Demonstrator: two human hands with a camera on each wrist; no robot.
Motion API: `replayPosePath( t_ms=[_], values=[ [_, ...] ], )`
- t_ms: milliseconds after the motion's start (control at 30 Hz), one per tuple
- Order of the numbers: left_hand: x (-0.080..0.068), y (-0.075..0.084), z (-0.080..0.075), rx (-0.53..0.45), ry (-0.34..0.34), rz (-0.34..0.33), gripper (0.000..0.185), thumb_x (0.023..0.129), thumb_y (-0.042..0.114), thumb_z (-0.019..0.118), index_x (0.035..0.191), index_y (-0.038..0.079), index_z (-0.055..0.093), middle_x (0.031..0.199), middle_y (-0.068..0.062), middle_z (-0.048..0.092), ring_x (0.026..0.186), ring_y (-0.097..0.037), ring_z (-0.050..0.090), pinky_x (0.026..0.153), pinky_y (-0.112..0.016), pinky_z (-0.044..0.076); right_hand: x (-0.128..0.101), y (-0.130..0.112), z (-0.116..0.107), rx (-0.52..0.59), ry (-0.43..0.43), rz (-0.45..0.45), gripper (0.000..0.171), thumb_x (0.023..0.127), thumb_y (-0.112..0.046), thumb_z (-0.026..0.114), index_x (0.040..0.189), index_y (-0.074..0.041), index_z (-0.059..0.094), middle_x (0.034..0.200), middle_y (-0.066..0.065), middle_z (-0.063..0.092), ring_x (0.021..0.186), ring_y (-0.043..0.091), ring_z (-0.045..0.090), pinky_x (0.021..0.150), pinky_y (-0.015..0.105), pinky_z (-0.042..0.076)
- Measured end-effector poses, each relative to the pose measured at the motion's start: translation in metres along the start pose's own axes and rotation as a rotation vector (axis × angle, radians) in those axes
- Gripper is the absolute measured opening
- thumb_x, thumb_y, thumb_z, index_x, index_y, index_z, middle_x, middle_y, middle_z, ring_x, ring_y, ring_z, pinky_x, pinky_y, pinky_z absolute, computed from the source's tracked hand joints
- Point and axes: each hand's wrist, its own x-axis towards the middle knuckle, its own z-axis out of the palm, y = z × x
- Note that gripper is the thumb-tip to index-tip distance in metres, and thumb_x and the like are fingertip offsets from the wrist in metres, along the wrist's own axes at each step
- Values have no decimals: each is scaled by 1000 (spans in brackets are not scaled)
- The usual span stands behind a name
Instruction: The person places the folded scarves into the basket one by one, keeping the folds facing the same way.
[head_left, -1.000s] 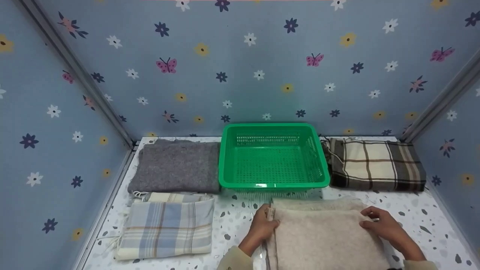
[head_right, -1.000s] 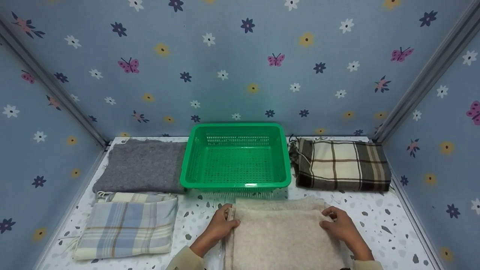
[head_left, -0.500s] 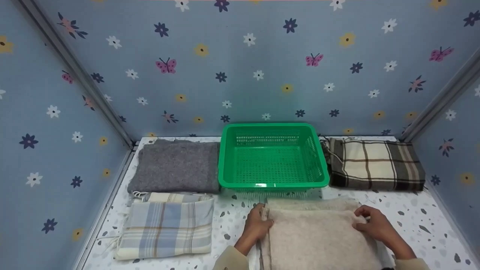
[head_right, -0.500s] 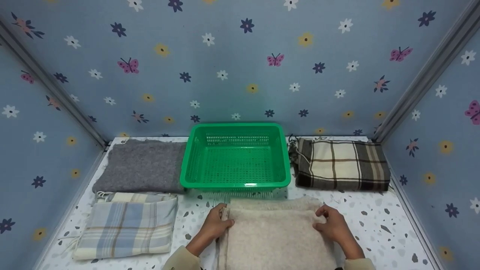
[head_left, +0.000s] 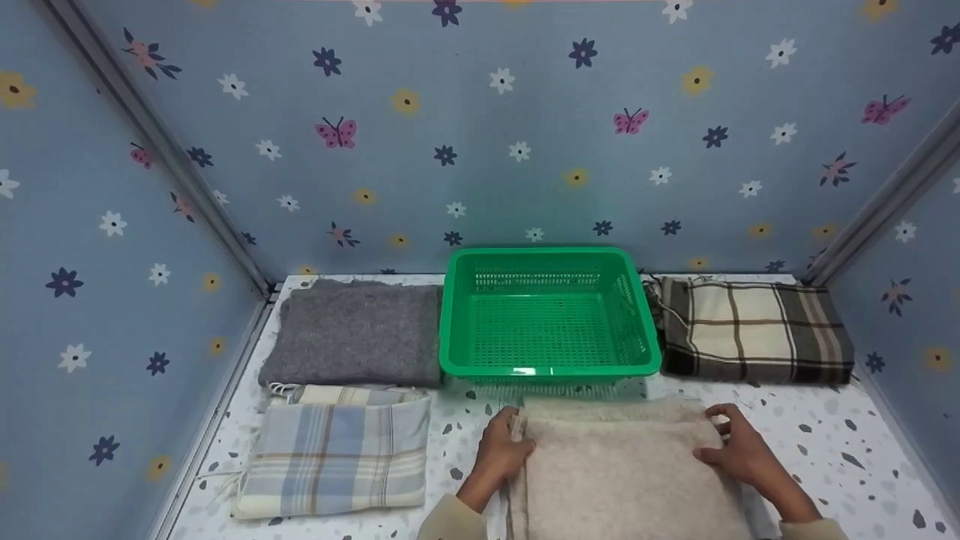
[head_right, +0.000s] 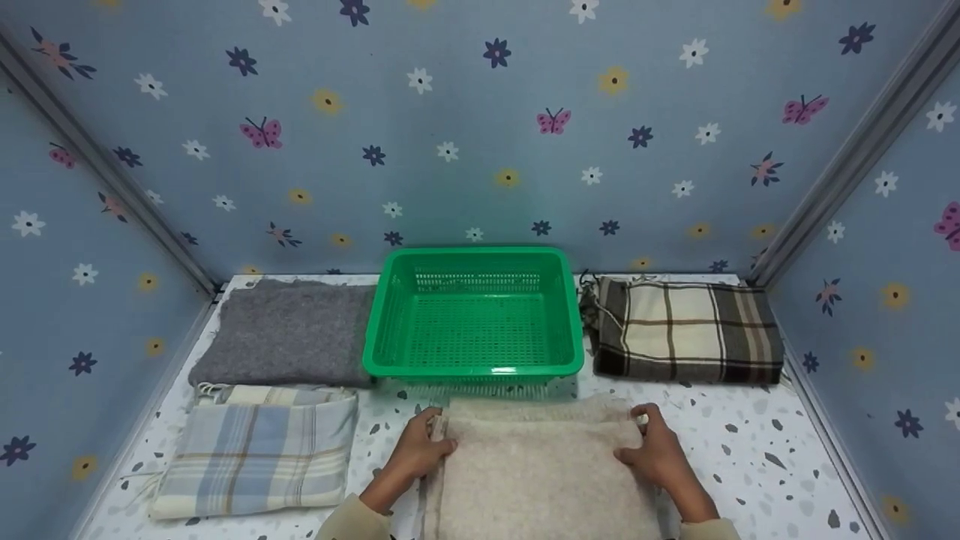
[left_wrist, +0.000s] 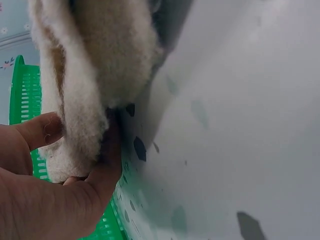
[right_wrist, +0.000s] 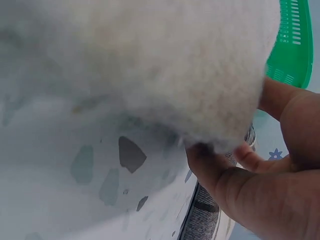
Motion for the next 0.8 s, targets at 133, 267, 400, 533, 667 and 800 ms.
replayPosePath(
  t_ms=[133,267,400,533,667,800],
  values=[
    [-1,-1,-6,-23,-20,-6,45,87,-4,68,131,-8,60,112,-15,69,98,-26,63,86,-46,53,2,-4,2,-18,-14,5,68,89,-11,84,141,11,45,126,39,58,116,50,60,89,55,54],
    [-2,-1,-12,-39,-35,-11,47,88,-5,68,134,-11,58,119,-20,68,107,-32,64,93,-50,53,2,-8,6,-11,-22,2,66,90,-10,84,140,13,47,126,38,58,115,49,61,86,53,56],
    [-2,-2,-17,-4,-23,-36,53,88,-3,68,138,-14,54,126,-25,66,115,-37,63,98,-55,51,2,-11,9,-16,-20,-1,65,90,-12,84,140,12,49,129,40,55,116,51,59,89,55,55],
    [-3,-2,-23,-13,-20,-38,52,87,-4,69,137,-13,56,119,-20,68,106,-30,64,94,-49,53,3,-13,13,-15,-22,-19,64,90,-13,84,138,11,50,133,42,52,117,52,57,93,59,52],
    [-4,-4,-29,-45,-23,-23,49,85,-6,69,132,-11,59,107,-14,67,94,-22,60,85,-41,52,3,-18,16,22,-25,-2,64,90,-14,84,139,9,49,137,42,51,123,52,54,97,60,50],
    [-4,-6,-34,-42,-17,-23,54,85,-5,70,136,-14,57,110,-16,67,95,-24,61,85,-42,52,3,-22,19,57,-32,14,72,90,-15,83,144,9,42,139,41,49,126,53,52,99,61,49]
  ],
)
